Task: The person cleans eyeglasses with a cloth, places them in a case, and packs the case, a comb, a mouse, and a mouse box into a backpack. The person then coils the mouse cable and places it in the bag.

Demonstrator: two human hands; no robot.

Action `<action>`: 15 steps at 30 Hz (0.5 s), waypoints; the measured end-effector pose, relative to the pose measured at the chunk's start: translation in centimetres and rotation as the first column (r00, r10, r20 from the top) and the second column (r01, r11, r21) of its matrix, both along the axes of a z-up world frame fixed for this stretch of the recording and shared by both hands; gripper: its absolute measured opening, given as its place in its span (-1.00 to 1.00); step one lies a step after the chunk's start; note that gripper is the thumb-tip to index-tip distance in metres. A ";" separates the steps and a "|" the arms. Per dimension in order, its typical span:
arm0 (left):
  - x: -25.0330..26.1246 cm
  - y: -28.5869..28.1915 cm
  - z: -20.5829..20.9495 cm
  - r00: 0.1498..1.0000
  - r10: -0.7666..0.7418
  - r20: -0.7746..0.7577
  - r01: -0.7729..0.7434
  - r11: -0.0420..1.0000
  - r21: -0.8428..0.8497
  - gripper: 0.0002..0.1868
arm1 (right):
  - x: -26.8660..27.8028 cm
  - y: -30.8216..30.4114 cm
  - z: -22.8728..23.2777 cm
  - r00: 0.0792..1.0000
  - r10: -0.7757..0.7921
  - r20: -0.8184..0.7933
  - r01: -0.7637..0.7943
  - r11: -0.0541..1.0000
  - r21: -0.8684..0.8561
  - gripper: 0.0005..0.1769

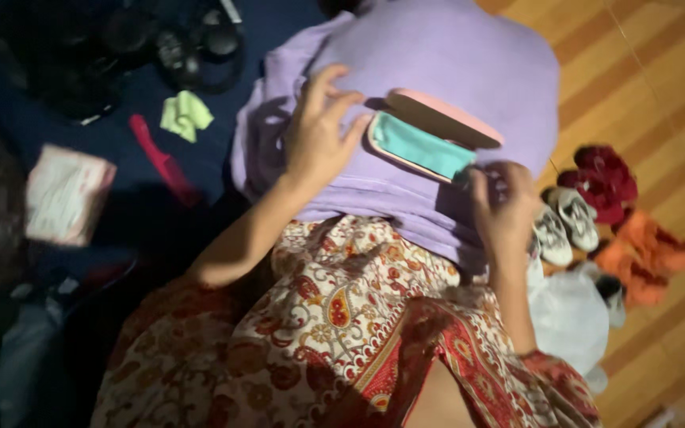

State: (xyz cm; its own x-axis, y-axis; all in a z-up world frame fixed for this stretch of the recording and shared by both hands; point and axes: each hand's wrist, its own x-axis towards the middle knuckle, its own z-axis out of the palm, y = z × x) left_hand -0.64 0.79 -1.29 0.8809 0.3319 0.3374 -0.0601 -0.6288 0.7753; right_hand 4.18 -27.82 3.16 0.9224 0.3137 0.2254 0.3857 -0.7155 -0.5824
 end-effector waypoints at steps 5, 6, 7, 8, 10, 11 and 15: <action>-4.6 10.4 -2.1 0.947 0.317 -0.044 -0.307 0.939 0.157 -0.84 | 0.8 4.9 4.6 0.908 0.385 0.163 -0.390 0.921 -0.003 -0.79; -6.0 12.4 -2.8 0.915 0.395 -0.082 -0.368 0.901 0.229 -0.81 | 1.5 7.2 4.6 0.830 0.517 0.208 -0.525 0.851 -0.020 -0.73; -7.2 14.2 -3.7 0.876 0.469 -0.113 -0.420 0.856 0.300 -0.78 | 1.9 9.7 4.2 0.770 0.617 0.164 -0.616 0.785 -0.063 -0.72; -8.4 15.4 -4.6 0.850 0.503 -0.157 -0.452 0.848 0.276 -0.78 | 2.2 12.5 3.4 0.698 0.707 0.116 -0.700 0.707 -0.102 -0.70; -10.3 16.9 -6.6 0.790 0.563 -0.243 -0.516 0.825 0.231 -0.78 | 2.8 19.1 0.9 0.538 0.843 0.001 -0.826 0.527 -0.197 -0.61; -10.9 17.2 -7.6 0.770 0.594 -0.232 -0.536 0.800 0.268 -0.72 | 2.6 22.3 -0.6 0.488 0.870 -0.066 -0.862 0.469 -0.194 -0.66; -11.0 17.9 -11.6 0.715 0.680 -0.164 -0.592 0.713 0.375 -0.53 | 1.1 32.7 -8.0 0.375 0.846 -0.379 -0.924 0.310 -0.222 -0.53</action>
State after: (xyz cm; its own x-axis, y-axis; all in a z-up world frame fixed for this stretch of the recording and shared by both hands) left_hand -11.64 18.68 -12.88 0.5584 0.7780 0.2879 0.6178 -0.6216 0.4816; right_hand 5.27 4.85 -4.85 0.0401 0.9753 -0.2172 0.8471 -0.1485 -0.5102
